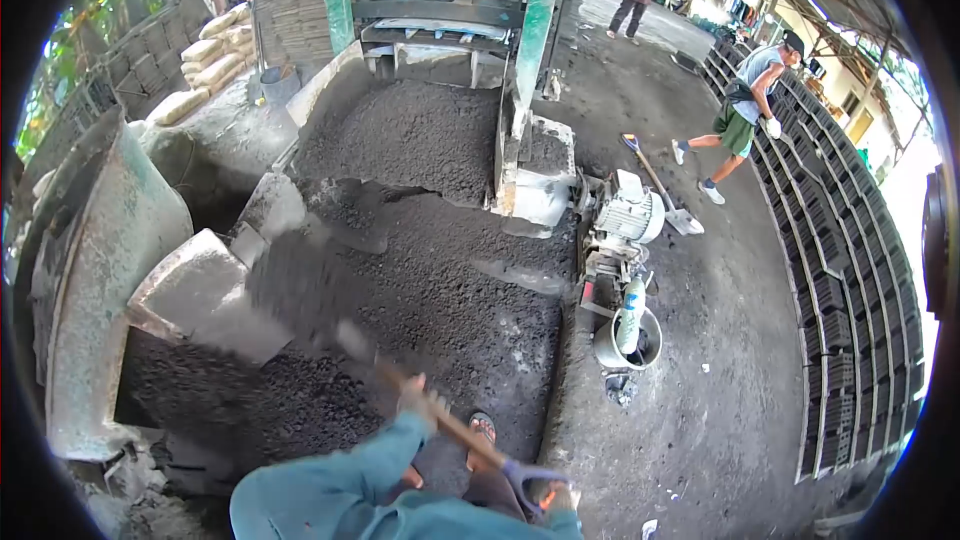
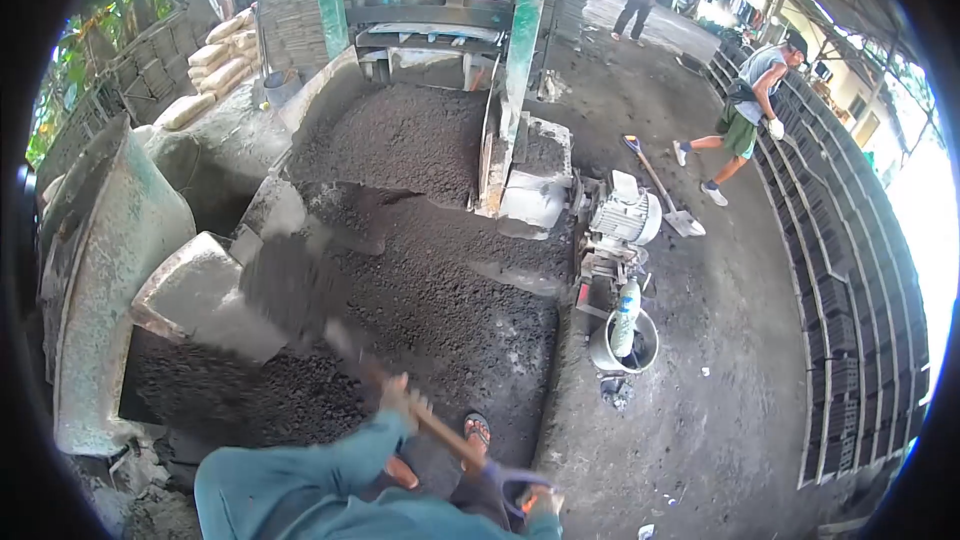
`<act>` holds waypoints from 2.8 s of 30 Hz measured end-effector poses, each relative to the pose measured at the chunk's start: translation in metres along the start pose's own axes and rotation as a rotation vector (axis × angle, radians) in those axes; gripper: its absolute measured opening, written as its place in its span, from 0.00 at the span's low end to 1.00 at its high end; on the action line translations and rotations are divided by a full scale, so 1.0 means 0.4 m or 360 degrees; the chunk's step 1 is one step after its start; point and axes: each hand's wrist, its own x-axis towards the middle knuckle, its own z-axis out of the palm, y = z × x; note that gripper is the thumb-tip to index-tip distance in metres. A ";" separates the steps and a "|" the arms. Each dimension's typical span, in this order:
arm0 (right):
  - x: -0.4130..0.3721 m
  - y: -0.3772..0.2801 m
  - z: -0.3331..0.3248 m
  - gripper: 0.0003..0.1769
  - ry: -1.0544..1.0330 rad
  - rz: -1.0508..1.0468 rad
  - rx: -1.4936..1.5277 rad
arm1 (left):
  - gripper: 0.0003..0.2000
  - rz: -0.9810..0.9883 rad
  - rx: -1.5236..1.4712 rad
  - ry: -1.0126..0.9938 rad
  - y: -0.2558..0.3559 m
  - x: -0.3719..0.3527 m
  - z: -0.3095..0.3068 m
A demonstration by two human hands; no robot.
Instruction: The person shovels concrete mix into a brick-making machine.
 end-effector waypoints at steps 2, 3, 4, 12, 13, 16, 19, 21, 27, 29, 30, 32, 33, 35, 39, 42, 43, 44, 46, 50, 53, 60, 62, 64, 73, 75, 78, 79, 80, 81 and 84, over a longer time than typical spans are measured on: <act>-0.157 -0.183 0.211 0.07 -0.0013 -0.0244 0.0023 | 0.12 0.0143 0.0073 -0.0320 0.119 -0.027 0.230; -0.182 -0.244 0.282 0.08 -0.0276 -0.0521 0.0189 | 0.13 0.0121 0.0023 -0.0591 0.172 -0.047 0.361; -0.243 -0.324 0.363 0.08 -0.0327 -0.0720 0.0315 | 0.15 0.0176 0.0064 -0.0848 0.226 -0.095 0.485; -0.501 -0.628 0.712 0.16 -0.0303 -0.3118 -0.1026 | 0.14 0.0262 0.0323 -0.1288 0.455 -0.181 0.956; -0.515 -0.651 0.733 0.16 -0.0481 -0.3010 -0.1687 | 0.13 0.0391 0.0402 -0.1158 0.464 -0.114 0.958; -0.381 -0.535 0.804 0.12 -0.0332 -0.3410 -0.1574 | 0.09 0.0437 0.0509 -0.1043 0.441 -0.039 0.926; -0.311 -0.450 0.669 0.14 -0.0299 -0.3101 -0.1778 | 0.07 0.0243 0.0479 -0.1072 0.375 -0.047 0.861; -0.316 -0.402 0.529 0.16 -0.0327 -0.2742 -0.2229 | 0.11 0.0112 0.0441 -0.1025 0.312 -0.092 0.769; -0.307 -0.143 0.195 0.29 0.0337 -0.1089 -0.1344 | 0.12 0.0096 0.0479 -0.0913 0.234 -0.158 0.507; -0.316 -0.095 0.158 0.27 0.0459 -0.0508 -0.0773 | 0.11 -0.0030 0.0384 -0.0971 0.186 -0.198 0.431; -0.360 -0.116 0.172 0.25 0.0491 -0.0101 -0.0330 | 0.09 -0.0044 0.0397 -0.0924 0.168 -0.199 0.408; -0.301 -0.041 0.078 0.19 0.0251 -0.0245 -0.0314 | 0.09 -0.0067 0.0404 -0.0880 0.145 -0.173 0.383; -0.246 0.028 0.015 0.16 0.0128 -0.0315 -0.0289 | 0.09 -0.0088 0.0433 -0.0860 0.150 -0.178 0.391; -0.100 0.152 -0.146 0.12 -0.0070 -0.0085 -0.0272 | 0.09 -0.0143 0.0500 -0.0822 0.163 -0.211 0.415; -0.208 0.035 -0.151 0.09 -0.0174 0.0272 0.0519 | 0.08 -0.0259 0.0400 -0.0873 0.167 -0.206 0.478; -0.474 -0.211 0.020 0.12 0.0177 0.0166 0.0153 | 0.07 -0.0473 0.0329 -0.0837 0.172 -0.175 0.501; -0.489 -0.221 0.023 0.12 0.0216 0.0144 0.0119 | 0.08 -0.0472 0.0366 -0.0867 0.193 -0.180 0.519; -0.495 -0.224 0.034 0.12 0.0247 0.0124 0.0099 | 0.09 -0.0463 0.0367 -0.0924 0.230 -0.184 0.541; -0.505 -0.218 0.075 0.12 0.0275 0.0097 0.0101 | 0.07 -0.0451 0.0370 -0.0857 0.308 -0.122 0.591; -0.508 -0.198 0.193 0.13 0.0253 0.0023 0.0147 | 0.04 -0.0465 0.0456 -0.0825 0.423 -0.053 0.649; -0.512 -0.175 0.305 0.13 0.0190 -0.0034 0.0233 | 0.04 -0.0492 0.0481 -0.0868 0.515 0.010 0.704; -0.626 -0.255 0.807 0.13 0.0037 -0.0168 0.0531 | 0.04 -0.0328 0.0652 -0.1084 0.762 0.121 0.867; -0.639 -0.274 0.939 0.14 -0.0162 -0.0215 0.0806 | 0.04 -0.0202 0.0711 -0.1131 0.837 0.149 0.924; -0.641 -0.289 1.060 0.14 -0.0326 -0.0313 0.0938 | 0.07 -0.0101 0.0770 -0.1153 0.905 0.207 0.976; -0.580 -0.248 0.725 0.08 -0.0023 -0.0398 0.0490 | 0.09 -0.0206 0.0546 -0.1096 0.707 -0.023 0.818; -0.496 -0.103 0.498 0.10 0.0289 -0.0482 0.0307 | 0.06 -0.0315 0.0599 -0.1229 0.595 -0.109 0.716; -0.406 0.140 0.104 0.16 0.0301 -0.0414 0.0023 | 0.06 -0.0518 0.0684 -0.1287 0.448 -0.199 0.588; -0.472 0.147 0.083 0.16 0.0235 -0.0393 0.0254 | 0.04 -0.0639 0.0624 -0.1291 0.403 -0.209 0.541; -0.551 0.166 0.052 0.16 0.0169 -0.0373 0.0487 | 0.02 -0.0704 0.0615 -0.1223 0.363 -0.236 0.503; -0.619 0.161 0.052 0.13 0.0437 -0.0297 0.0474 | 0.01 -0.0746 0.0628 -0.1195 0.327 -0.254 0.469; -0.773 0.174 0.009 0.11 0.0643 -0.0125 0.0350 | 0.01 -0.0843 0.0638 -0.1148 0.248 -0.272 0.393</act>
